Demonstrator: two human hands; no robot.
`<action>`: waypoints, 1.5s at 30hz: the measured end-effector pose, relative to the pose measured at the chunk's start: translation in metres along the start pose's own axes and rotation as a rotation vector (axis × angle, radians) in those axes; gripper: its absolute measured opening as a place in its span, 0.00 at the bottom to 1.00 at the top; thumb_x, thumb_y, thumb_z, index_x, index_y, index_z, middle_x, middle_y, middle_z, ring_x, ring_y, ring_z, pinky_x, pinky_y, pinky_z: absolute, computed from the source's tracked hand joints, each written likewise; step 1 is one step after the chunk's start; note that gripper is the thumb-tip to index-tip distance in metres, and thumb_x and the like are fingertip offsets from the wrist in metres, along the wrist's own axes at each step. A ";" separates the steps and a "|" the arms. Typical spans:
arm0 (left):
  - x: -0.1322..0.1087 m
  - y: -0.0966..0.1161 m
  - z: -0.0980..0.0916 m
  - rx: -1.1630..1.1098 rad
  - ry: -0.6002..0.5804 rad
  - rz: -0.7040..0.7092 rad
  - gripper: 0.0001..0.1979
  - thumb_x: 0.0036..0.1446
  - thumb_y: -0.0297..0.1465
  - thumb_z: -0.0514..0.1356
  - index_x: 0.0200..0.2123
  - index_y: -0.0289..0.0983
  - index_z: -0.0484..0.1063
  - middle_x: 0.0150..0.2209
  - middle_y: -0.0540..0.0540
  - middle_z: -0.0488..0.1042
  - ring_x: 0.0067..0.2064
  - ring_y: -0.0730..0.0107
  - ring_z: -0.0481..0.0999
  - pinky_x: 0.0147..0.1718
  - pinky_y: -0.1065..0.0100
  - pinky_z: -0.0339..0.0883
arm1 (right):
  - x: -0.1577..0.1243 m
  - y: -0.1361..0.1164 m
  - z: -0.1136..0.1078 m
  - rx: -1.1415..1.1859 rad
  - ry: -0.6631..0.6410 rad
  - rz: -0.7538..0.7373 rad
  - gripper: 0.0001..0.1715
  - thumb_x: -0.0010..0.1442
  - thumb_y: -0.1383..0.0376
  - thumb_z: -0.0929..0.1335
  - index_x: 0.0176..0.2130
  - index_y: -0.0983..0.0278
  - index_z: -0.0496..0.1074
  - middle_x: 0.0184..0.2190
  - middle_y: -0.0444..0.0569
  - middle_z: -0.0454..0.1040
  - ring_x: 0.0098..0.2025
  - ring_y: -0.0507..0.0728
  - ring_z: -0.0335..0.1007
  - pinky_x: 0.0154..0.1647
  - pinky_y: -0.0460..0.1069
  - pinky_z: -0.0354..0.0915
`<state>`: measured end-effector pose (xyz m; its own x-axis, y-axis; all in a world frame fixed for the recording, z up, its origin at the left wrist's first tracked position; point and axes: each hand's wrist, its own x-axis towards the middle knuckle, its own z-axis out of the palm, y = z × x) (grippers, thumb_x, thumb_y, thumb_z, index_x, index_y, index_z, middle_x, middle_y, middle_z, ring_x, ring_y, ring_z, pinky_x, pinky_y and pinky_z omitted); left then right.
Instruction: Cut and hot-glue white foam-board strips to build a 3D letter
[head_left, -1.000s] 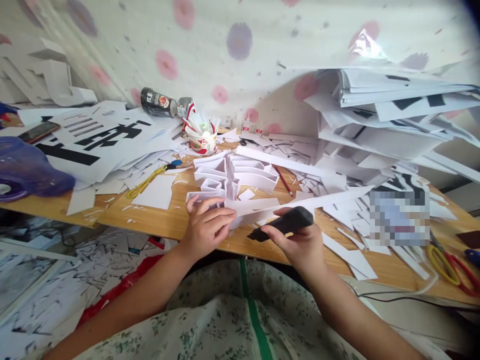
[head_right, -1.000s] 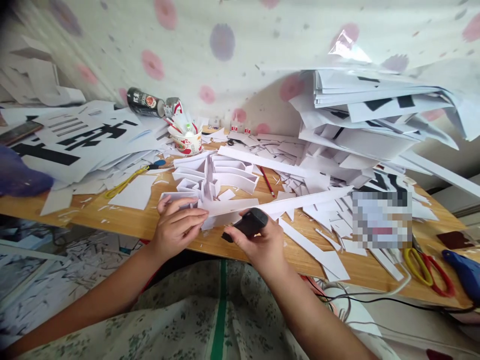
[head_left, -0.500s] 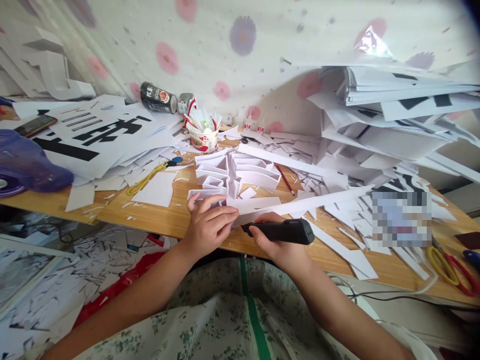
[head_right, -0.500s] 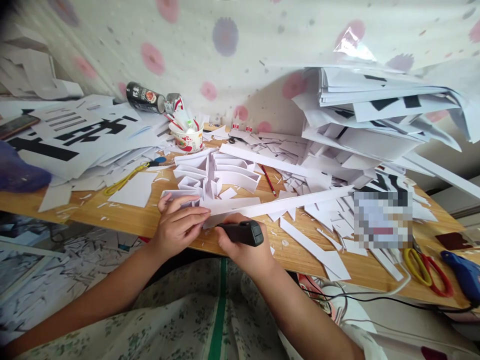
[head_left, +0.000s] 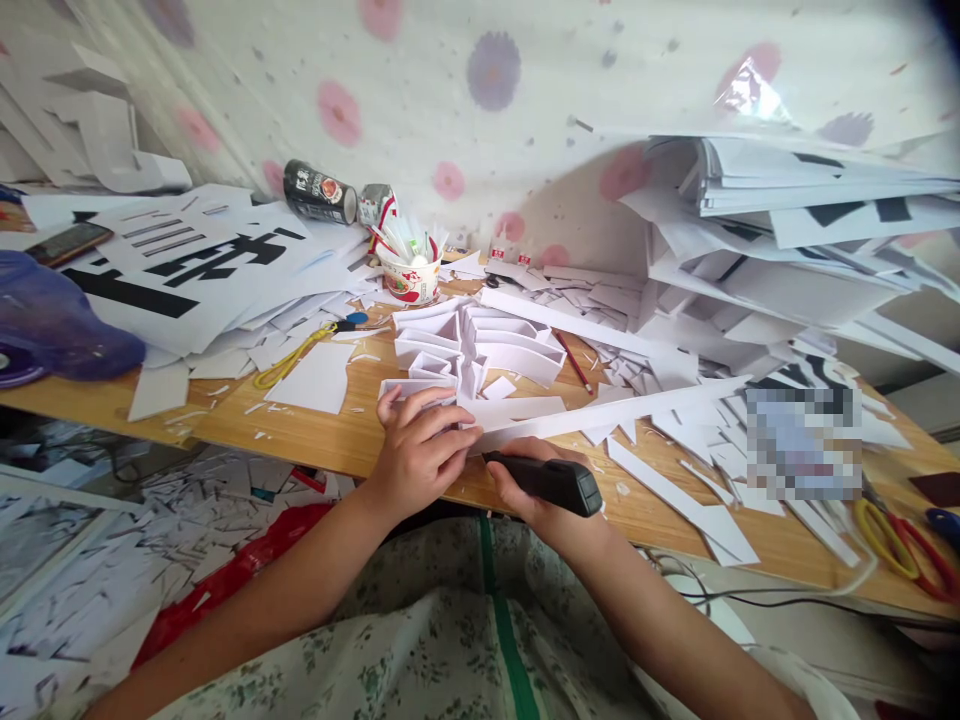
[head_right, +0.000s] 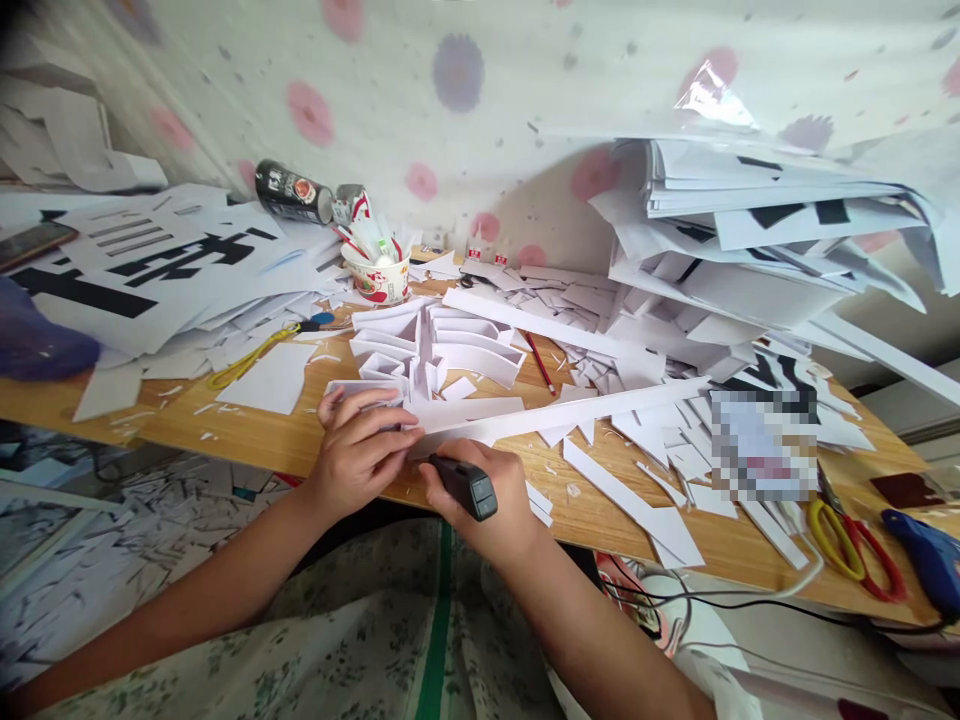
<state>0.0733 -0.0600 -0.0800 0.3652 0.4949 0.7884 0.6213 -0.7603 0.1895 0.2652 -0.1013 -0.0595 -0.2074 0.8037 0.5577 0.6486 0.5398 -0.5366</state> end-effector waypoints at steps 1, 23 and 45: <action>0.000 0.000 0.000 -0.001 0.000 -0.003 0.08 0.58 0.24 0.62 0.36 0.44 0.76 0.39 0.53 0.81 0.53 0.55 0.72 0.57 0.44 0.44 | 0.000 0.000 0.001 -0.002 0.007 -0.019 0.07 0.60 0.60 0.69 0.34 0.61 0.74 0.26 0.45 0.80 0.26 0.54 0.77 0.28 0.46 0.70; -0.004 -0.002 0.000 0.008 -0.018 -0.054 0.08 0.59 0.26 0.62 0.34 0.46 0.78 0.38 0.53 0.81 0.55 0.55 0.70 0.59 0.46 0.42 | 0.031 -0.018 -0.053 0.039 0.314 -0.024 0.17 0.61 0.58 0.71 0.50 0.58 0.73 0.42 0.51 0.80 0.37 0.59 0.79 0.39 0.53 0.74; 0.035 0.042 -0.045 -0.529 -0.314 -0.447 0.17 0.62 0.44 0.55 0.32 0.37 0.72 0.28 0.49 0.73 0.30 0.68 0.71 0.31 0.68 0.62 | 0.030 0.007 -0.076 -0.203 -0.078 -0.368 0.17 0.67 0.64 0.64 0.53 0.58 0.74 0.32 0.47 0.76 0.33 0.56 0.69 0.37 0.51 0.62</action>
<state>0.0808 -0.0940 -0.0178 0.3857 0.8398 0.3820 0.3704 -0.5202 0.7696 0.3191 -0.0930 0.0015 -0.5016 0.5876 0.6350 0.6507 0.7399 -0.1706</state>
